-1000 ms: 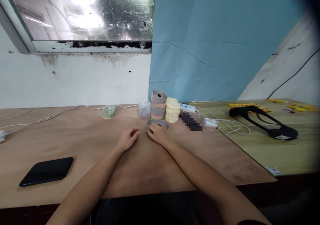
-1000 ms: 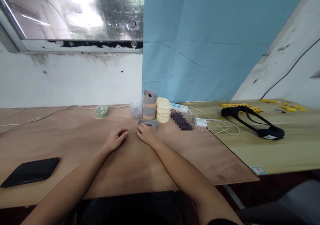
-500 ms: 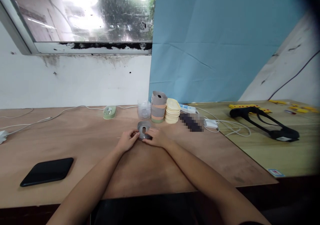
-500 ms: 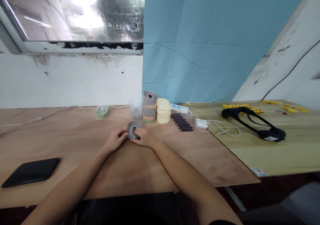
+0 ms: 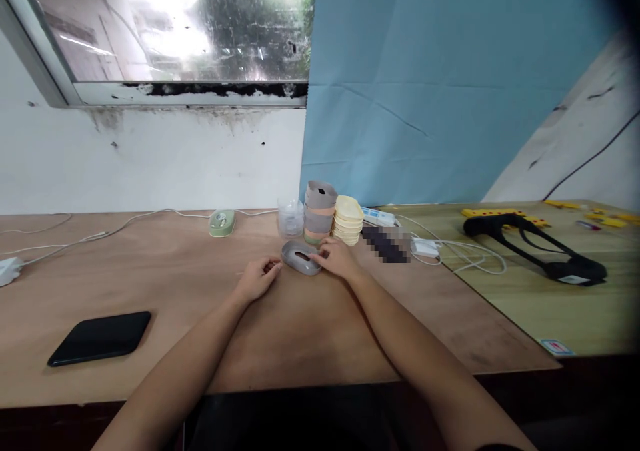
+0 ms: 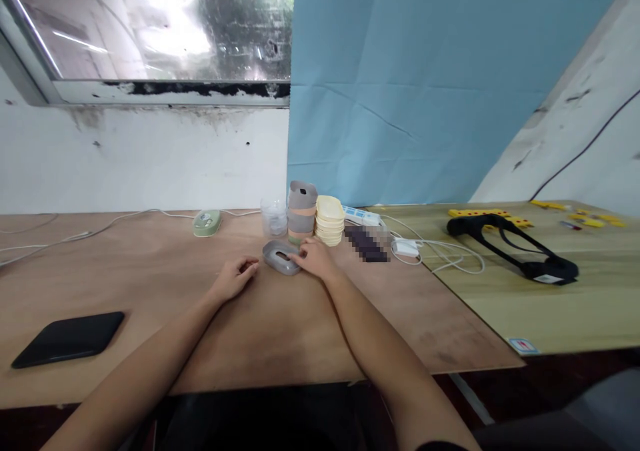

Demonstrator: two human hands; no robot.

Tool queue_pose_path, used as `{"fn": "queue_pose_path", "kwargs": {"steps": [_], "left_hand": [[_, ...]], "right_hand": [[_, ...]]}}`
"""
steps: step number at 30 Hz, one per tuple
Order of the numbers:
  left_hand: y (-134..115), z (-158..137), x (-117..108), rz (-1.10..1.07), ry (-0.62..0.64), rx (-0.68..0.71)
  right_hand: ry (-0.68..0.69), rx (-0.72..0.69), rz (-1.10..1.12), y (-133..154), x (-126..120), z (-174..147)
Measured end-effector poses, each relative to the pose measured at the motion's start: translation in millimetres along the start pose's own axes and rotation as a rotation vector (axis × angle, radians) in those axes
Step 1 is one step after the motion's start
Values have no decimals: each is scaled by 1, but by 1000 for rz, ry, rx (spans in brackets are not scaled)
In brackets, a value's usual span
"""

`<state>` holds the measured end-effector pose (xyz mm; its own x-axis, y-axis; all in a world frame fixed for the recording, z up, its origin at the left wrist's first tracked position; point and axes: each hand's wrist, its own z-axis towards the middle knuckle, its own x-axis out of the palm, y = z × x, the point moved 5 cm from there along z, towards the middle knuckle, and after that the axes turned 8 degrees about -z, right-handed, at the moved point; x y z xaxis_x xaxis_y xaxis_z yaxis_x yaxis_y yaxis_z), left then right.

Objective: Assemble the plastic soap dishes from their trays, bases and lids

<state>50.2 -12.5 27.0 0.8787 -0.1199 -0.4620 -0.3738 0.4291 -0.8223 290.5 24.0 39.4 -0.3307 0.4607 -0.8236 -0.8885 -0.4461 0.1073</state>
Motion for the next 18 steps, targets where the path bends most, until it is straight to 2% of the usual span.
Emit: {"fn": "queue_pose_path", "kwargs": {"steps": [3, 6, 9, 12, 14, 16, 18], "left_hand": [[2, 1, 0, 20, -5, -5], [1, 1, 1, 27, -1, -6], [-1, 0, 2, 46, -1, -10], [5, 3, -2, 99, -17, 12], [14, 10, -12, 192, -71, 69], [26, 21, -30, 351, -177, 127], [41, 33, -53, 484, -330, 85]], "right_hand": [[-63, 92, -89, -18, -7, 0], [-141, 99, -114, -15, -16, -2], [-134, -3, -80, 8, -17, -2], [-16, -148, -39, 34, -7, -2], [44, -210, -40, 43, 1, -3], [59, -231, -44, 45, 7, -3], [51, -229, -33, 42, 8, -2]]}}
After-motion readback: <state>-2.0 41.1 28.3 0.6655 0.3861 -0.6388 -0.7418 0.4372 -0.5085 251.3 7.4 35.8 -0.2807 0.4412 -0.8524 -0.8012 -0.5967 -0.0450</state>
